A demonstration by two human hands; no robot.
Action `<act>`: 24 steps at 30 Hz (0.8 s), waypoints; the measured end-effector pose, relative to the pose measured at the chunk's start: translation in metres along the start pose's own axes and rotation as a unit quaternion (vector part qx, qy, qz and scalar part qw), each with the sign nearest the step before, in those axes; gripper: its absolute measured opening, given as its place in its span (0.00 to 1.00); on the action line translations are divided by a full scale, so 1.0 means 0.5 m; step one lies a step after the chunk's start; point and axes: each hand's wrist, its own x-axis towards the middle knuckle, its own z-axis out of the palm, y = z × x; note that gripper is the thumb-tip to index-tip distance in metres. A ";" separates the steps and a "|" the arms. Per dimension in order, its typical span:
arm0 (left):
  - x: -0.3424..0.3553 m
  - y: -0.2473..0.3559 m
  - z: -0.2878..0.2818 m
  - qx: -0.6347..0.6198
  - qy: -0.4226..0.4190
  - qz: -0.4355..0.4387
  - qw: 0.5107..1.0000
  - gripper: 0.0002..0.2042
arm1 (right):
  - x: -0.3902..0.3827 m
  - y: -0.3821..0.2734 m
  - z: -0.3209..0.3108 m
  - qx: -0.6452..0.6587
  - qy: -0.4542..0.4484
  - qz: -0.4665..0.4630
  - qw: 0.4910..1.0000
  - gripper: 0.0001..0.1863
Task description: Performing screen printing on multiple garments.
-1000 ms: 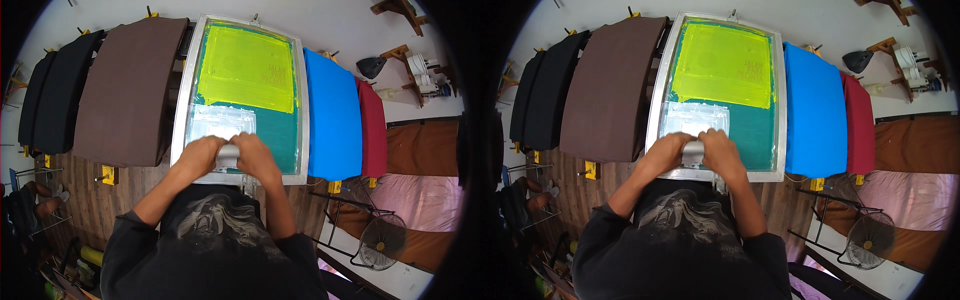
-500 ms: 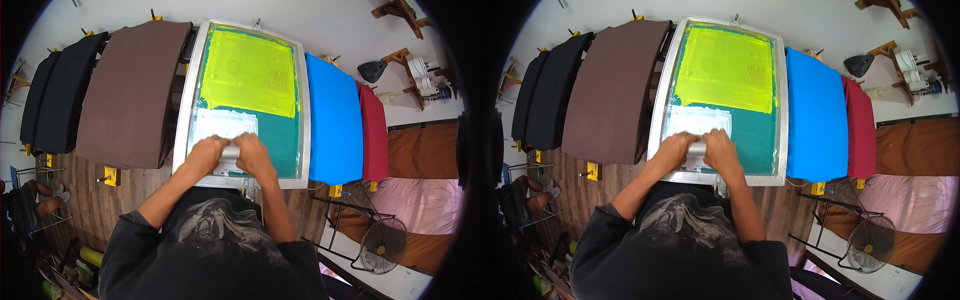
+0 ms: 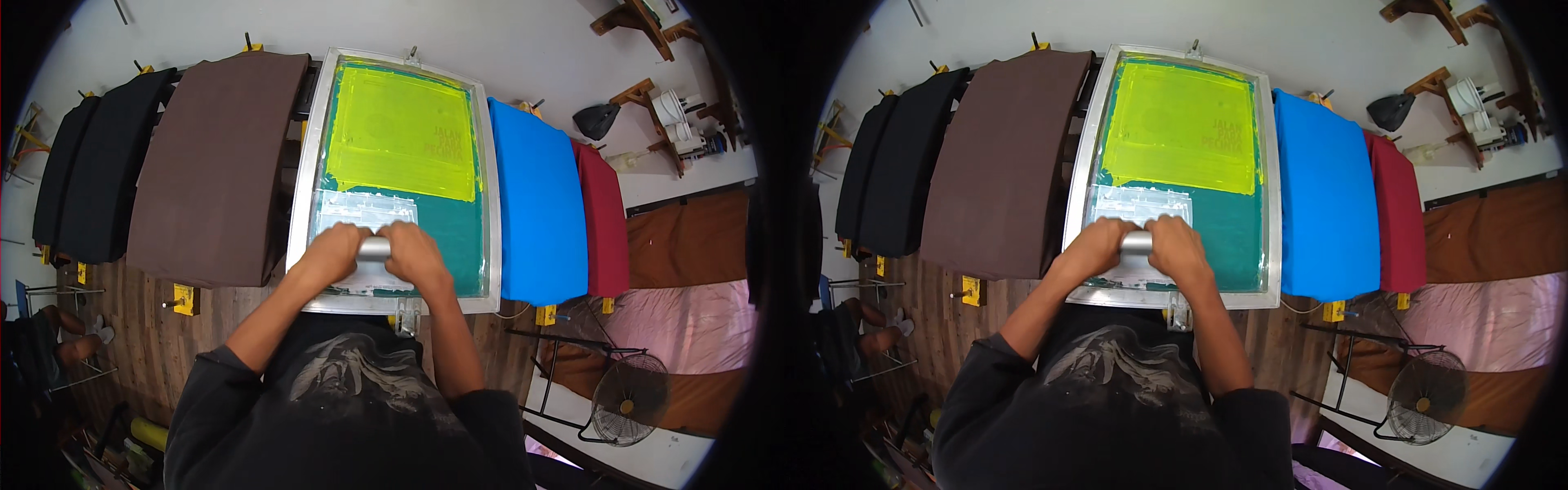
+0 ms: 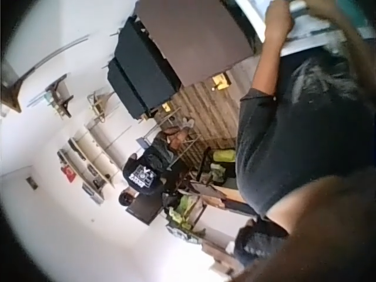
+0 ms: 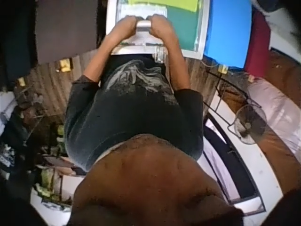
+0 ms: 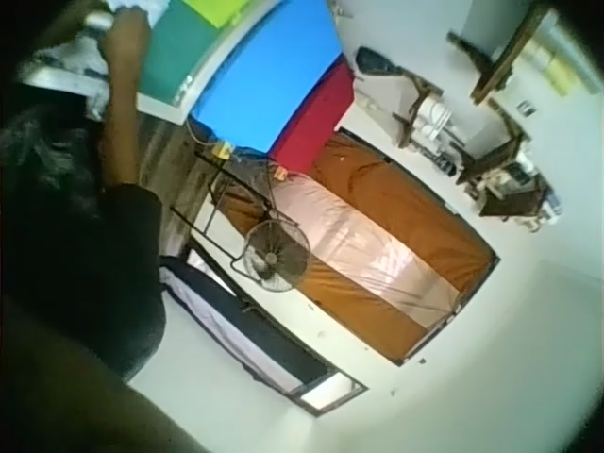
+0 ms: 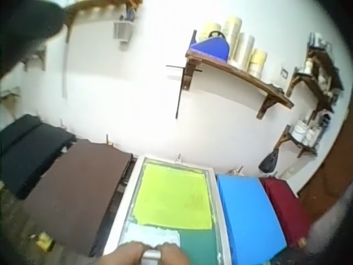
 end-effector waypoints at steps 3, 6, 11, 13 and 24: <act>0.021 -0.055 0.037 0.000 0.061 0.040 0.997 0.16 | 0.026 0.016 0.039 -0.006 0.004 0.009 1.000 0.14; -0.047 -0.028 0.065 -0.007 0.087 0.041 0.995 0.23 | -0.043 -0.004 0.071 0.008 0.086 -0.012 0.996 0.19; -0.138 0.025 0.084 -0.006 0.042 0.022 0.999 0.26 | -0.140 -0.038 0.082 0.061 0.038 0.023 0.997 0.28; -0.141 0.036 0.076 -0.017 0.039 0.014 0.999 0.24 | -0.137 -0.032 0.068 0.064 0.032 0.021 0.997 0.28; 0.038 -0.016 0.001 -0.009 0.025 -0.003 1.000 0.17 | 0.036 0.030 0.006 0.008 -0.012 0.009 1.000 0.16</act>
